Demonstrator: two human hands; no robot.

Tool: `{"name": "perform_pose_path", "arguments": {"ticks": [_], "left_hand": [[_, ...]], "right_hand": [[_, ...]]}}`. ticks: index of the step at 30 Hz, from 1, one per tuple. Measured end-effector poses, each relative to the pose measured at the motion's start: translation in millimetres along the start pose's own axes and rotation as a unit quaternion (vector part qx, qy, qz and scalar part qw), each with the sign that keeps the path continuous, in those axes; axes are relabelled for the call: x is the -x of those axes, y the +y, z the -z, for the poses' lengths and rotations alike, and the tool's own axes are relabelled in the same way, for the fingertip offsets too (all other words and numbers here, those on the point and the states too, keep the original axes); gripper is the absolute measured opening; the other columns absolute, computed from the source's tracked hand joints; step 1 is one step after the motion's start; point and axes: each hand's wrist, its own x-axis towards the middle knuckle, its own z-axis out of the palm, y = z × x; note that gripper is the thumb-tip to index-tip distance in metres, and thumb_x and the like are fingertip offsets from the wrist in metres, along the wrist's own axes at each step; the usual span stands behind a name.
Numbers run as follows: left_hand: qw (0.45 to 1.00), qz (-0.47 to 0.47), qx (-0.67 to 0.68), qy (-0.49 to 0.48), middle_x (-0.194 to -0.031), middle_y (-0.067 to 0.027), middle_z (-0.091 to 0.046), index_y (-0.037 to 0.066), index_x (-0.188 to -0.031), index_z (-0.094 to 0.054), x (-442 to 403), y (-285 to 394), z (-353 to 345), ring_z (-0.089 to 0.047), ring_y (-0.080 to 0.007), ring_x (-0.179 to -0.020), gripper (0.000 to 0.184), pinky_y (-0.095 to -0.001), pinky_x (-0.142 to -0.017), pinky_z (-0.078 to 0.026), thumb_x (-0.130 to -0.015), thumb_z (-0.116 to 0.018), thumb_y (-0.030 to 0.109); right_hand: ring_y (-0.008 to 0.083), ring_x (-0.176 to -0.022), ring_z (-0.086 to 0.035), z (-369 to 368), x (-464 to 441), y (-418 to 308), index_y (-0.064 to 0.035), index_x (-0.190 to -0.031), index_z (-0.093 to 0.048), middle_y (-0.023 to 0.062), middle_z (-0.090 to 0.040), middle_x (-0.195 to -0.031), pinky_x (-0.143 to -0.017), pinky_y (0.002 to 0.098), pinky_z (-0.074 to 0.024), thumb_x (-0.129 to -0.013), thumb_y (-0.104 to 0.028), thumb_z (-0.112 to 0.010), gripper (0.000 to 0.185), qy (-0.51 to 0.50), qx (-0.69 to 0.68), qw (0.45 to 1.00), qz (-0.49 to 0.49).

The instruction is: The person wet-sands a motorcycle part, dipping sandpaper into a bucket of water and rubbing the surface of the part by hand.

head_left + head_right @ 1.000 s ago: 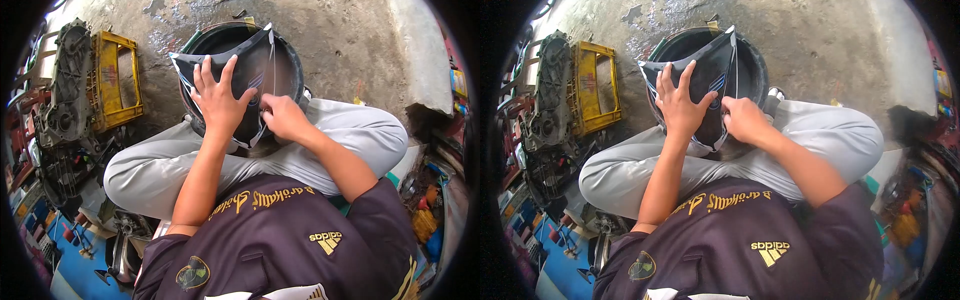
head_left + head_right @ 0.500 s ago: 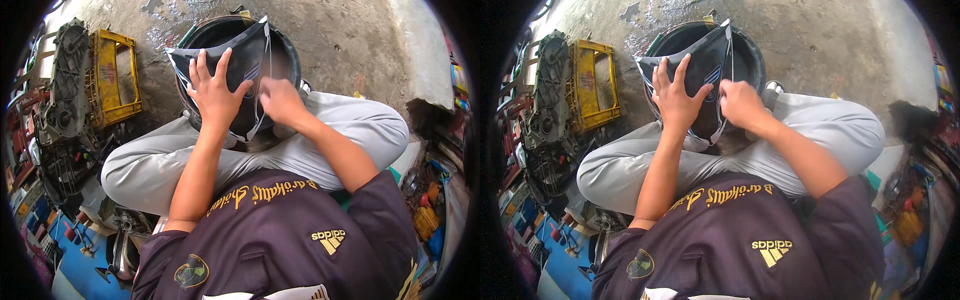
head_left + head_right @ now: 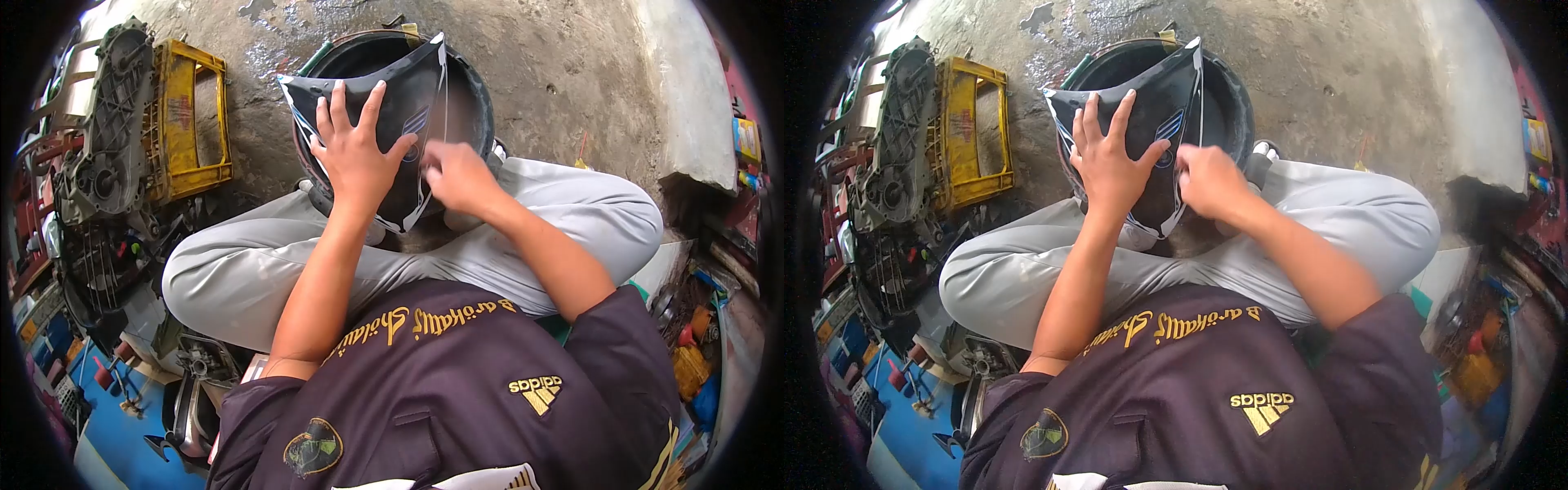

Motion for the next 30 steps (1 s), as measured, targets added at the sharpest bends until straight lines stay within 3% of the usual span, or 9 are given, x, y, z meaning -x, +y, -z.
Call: {"name": "perform_pose_path", "arguments": {"ticks": [4, 6, 8, 11, 19, 22, 24, 27, 30], "left_hand": [[1.0, 0.007, 0.0, 0.002, -0.163, -0.0157, -0.036, 0.036, -0.151, -0.054, -2, 1, 0, -0.033, -0.0452, -0.15, 0.088, -0.0722, -0.104, -0.038, -0.071, -0.091, 0.045], [1.0, 0.004, -0.003, 0.005, -0.162, -0.0158, -0.037, 0.036, -0.151, -0.054, -2, 0, 1, -0.033, -0.0452, -0.149, 0.088, -0.0712, -0.104, -0.039, -0.071, -0.092, 0.045], [1.0, 0.009, 0.001, -0.001, -0.162, -0.0155, -0.037, 0.036, -0.15, -0.055, -2, 1, 1, -0.034, -0.0454, -0.149, 0.088, -0.0709, -0.104, -0.039, -0.071, -0.092, 0.044], [1.0, 0.015, 0.001, -0.006, -0.162, -0.0155, -0.037, 0.036, -0.15, -0.055, -3, 2, 2, -0.034, -0.0455, -0.149, 0.088, -0.0706, -0.104, -0.039, -0.07, -0.092, 0.044], [0.999, 0.001, 0.048, -0.014, -0.164, -0.0159, -0.036, 0.033, -0.149, -0.057, -11, -4, 6, -0.031, -0.0462, -0.151, 0.089, -0.0703, -0.11, -0.037, -0.069, -0.095, 0.035], [0.997, 0.001, 0.074, -0.014, -0.164, -0.016, -0.036, 0.03, -0.148, -0.059, -13, -5, 10, -0.032, -0.0456, -0.151, 0.091, -0.0668, -0.114, -0.035, -0.066, -0.097, 0.031], [0.996, 0.001, 0.09, -0.01, -0.164, -0.016, -0.036, 0.029, -0.148, -0.059, -15, -9, 10, -0.032, -0.0454, -0.151, 0.092, -0.0642, -0.116, -0.034, -0.064, -0.098, 0.029], [0.993, -0.007, 0.12, -0.007, -0.165, -0.0153, -0.036, 0.024, -0.147, -0.06, -18, -16, 9, -0.035, -0.0454, -0.15, 0.093, -0.06, -0.119, -0.033, -0.061, -0.099, 0.026], [0.99, -0.007, 0.139, -0.003, -0.163, -0.0192, -0.037, 0.022, -0.147, -0.059, -19, -19, 8, -0.036, -0.0462, -0.149, 0.096, -0.0587, -0.119, -0.034, -0.06, -0.1, 0.025]], "right_hand": [[0.0473, -0.089, -0.068, 10, -9, -6, 0.0026, -0.098, -0.066, 0.0267, -0.07, -0.09, -0.08, 0.0514, -0.0537, -0.085, -0.009, -0.065, 0.017, 0.025, 0.0, 1.0, -0.01], [0.0474, -0.089, -0.068, 1, 1, -2, 0.0023, -0.097, -0.066, 0.0264, -0.07, -0.09, -0.08, 0.0523, -0.0534, -0.086, -0.009, -0.064, 0.016, -0.052, 0.015, 0.998, 0.042], [0.047, -0.09, -0.068, 1, 4, -5, 0.0012, -0.096, -0.066, 0.0261, -0.07, -0.09, -0.081, 0.0532, -0.0531, -0.086, -0.009, -0.063, 0.015, -0.081, 0.022, 0.996, 0.0], [0.0474, -0.086, -0.068, 11, -12, -4, 0.0006, -0.095, -0.066, 0.0262, -0.07, -0.088, -0.079, 0.0529, -0.0534, -0.086, -0.01, -0.065, 0.014, 0.03, 0.0, 0.999, -0.019], [0.0474, -0.086, -0.068, -1, -2, -3, 0.0, -0.097, -0.067, 0.026, -0.071, -0.088, -0.077, 0.0523, -0.0534, -0.087, -0.009, -0.065, 0.014, -0.047, 0.006, 0.999, 0.009], [0.0467, -0.085, -0.069, 18, -16, -11, 0.0005, -0.097, -0.066, 0.0257, -0.071, -0.087, -0.077, 0.0513, -0.0535, -0.088, -0.009, -0.065, 0.014, 0.056, -0.007, 0.998, -0.02], [0.0467, -0.084, -0.069, 18, -22, -8, 0.0006, -0.097, -0.066, 0.0257, -0.07, -0.087, -0.076, 0.051, -0.0536, -0.088, -0.01, -0.066, 0.015, 0.064, -0.014, 0.997, -0.032], [0.0473, -0.084, -0.068, -3, -7, -6, 0.0007, -0.095, -0.066, 0.026, -0.07, -0.088, -0.077, 0.0511, -0.0535, -0.086, -0.011, -0.068, 0.015, -0.017, -0.012, 1.0, 0.016], [0.0473, -0.084, -0.067, -11, 2, -11, 0.0004, -0.097, -0.067, 0.0251, -0.07, -0.087, -0.076, 0.05, -0.0533, -0.086, -0.01, -0.068, 0.016, -0.021, -0.008, 0.998, 0.055]]}}
